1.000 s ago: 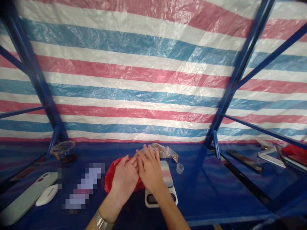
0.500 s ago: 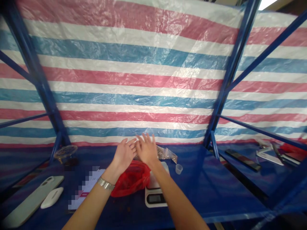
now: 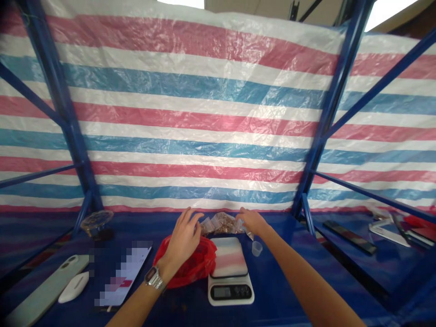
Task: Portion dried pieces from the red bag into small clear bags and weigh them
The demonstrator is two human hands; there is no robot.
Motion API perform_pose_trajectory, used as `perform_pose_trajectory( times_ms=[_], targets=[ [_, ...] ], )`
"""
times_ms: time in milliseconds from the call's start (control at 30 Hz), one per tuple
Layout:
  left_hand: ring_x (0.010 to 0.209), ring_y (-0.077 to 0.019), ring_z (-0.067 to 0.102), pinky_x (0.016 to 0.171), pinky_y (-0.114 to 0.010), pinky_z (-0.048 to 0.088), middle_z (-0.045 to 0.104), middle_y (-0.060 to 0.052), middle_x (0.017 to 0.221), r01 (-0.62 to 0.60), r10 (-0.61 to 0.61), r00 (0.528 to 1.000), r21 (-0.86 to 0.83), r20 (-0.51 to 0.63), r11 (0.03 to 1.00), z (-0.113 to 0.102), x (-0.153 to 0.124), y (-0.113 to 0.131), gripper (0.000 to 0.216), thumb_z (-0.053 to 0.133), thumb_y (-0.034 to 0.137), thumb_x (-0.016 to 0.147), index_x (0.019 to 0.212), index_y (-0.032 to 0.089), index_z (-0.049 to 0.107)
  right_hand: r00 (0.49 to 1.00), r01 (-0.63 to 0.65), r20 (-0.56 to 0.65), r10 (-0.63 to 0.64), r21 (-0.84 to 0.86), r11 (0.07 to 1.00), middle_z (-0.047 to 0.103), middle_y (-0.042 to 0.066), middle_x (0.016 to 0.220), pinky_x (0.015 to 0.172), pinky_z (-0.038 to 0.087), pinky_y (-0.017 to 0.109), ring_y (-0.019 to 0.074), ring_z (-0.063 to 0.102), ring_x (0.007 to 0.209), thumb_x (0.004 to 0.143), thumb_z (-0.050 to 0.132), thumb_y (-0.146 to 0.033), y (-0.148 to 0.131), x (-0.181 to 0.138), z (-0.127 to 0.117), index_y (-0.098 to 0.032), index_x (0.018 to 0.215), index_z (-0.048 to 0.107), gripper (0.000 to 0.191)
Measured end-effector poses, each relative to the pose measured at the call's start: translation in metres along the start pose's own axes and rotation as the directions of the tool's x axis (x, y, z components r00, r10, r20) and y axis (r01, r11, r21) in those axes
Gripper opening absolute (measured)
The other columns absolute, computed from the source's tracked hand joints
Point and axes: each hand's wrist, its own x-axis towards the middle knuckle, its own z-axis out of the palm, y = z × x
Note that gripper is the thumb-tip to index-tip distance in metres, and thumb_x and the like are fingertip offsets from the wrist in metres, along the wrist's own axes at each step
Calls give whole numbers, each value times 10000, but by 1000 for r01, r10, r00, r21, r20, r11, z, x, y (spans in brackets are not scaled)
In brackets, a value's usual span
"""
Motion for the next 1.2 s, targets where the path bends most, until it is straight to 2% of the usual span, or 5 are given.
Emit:
perform_pose_trajectory(
  times_ms=[233, 400, 567, 833, 1200],
  targets=[
    [1085, -308, 604, 1012, -475, 437, 685, -103, 1117, -29, 10, 991, 146, 131, 989, 2, -12, 20, 281, 491, 153, 946, 1048, 256, 733, 996, 3, -89, -3, 5, 1000, 707, 158, 1140, 978, 449, 352, 293, 658, 1108, 918, 601, -82, -4, 3, -20, -168, 956, 777, 200],
    [906, -239, 660, 868, -367, 474, 729, -67, 1016, 54, -44, 992, -82, 119, 995, 3, -3, 26, 235, 515, 228, 968, 1041, 257, 736, 965, -80, -236, 111, 138, 987, 748, 179, 1070, 1012, 410, 412, 330, 645, 1141, 950, 554, -126, -10, 4, -59, -146, 947, 773, 220],
    [608, -162, 599, 589, -280, 449, 719, -39, 810, 234, -170, 967, -396, 192, 888, 19, 13, 37, 296, 579, 448, 956, 1019, 190, 710, 956, -41, -250, 152, 400, 916, 801, 77, 925, 745, 489, 274, 230, 727, 865, 937, 614, -306, -52, 7, -78, -191, 936, 801, 219],
    [583, -150, 617, 534, -239, 455, 639, 9, 658, 353, -368, 925, -572, 94, 741, 19, 20, 31, 446, 736, 613, 793, 887, 192, 623, 983, 51, -114, 146, 924, 380, 701, 3, 615, 523, 393, 224, 126, 573, 546, 737, 767, -357, -114, -3, -74, -161, 679, 739, 206],
    [577, -188, 656, 587, -287, 476, 690, -33, 645, 382, -305, 923, -473, 233, 794, -13, 8, 17, 385, 597, 571, 889, 801, 197, 613, 996, -72, 66, 55, 989, 126, 705, 13, 685, 630, 479, 242, 117, 609, 628, 743, 824, -495, -135, -9, -63, -152, 812, 744, 359]
  ],
)
